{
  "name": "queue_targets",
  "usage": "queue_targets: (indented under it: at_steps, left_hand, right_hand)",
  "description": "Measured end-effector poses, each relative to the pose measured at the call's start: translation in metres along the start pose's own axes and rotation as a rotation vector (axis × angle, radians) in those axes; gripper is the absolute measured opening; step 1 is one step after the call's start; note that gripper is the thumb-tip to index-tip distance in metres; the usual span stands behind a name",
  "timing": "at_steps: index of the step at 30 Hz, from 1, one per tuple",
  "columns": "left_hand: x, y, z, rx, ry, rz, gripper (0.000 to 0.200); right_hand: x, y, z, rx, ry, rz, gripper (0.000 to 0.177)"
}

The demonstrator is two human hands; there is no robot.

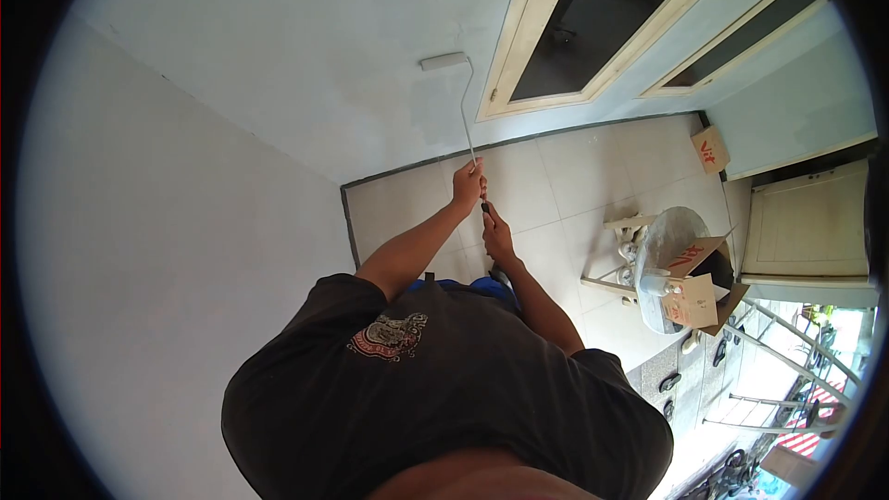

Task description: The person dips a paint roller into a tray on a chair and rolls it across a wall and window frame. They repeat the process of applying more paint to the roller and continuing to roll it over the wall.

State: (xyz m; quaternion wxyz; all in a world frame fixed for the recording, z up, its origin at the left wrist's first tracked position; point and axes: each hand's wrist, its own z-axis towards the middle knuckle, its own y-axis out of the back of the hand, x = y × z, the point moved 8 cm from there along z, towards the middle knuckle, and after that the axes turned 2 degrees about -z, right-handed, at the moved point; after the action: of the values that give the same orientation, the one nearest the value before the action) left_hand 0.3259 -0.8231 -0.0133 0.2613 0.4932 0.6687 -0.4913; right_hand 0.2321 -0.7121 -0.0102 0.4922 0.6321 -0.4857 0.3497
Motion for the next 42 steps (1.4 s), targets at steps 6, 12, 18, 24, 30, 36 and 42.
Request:
queue_targets:
  at_steps: [6,12,18,24,30,36,42]
  left_hand:
    - [-0.078,-0.021,-0.017,-0.045,-0.094,-0.062,0.032]
    - [-0.285,-0.07,-0.031,0.074,-0.492,-0.196,0.028]
    - [-0.289,-0.03,-0.021,0.156,-0.54,0.033,0.036]
    - [-0.131,0.028,-0.032,0.054,-0.197,0.047,0.034]
    - [-0.319,-0.03,-0.035,0.246,-0.511,0.057,0.039]
    - [-0.481,-0.074,-0.061,0.313,-0.72,-0.041,0.035]
    - [-0.292,0.002,-0.028,0.17,-0.501,0.081,0.036]
  right_hand:
    - [0.046,0.008,0.021,-0.05,0.095,-0.101,0.042]
    - [0.238,0.034,0.068,-0.081,0.444,-0.073,0.042]
    - [0.231,-0.015,0.078,-0.114,0.506,0.027,0.044]
    - [0.072,-0.062,0.03,-0.052,0.298,0.025,0.046]
    - [0.252,-0.032,0.072,-0.099,0.499,0.086,0.045]
    - [0.423,-0.02,0.084,-0.02,0.579,0.241,0.045]
    - [0.238,-0.058,0.061,-0.117,0.499,0.029,0.046]
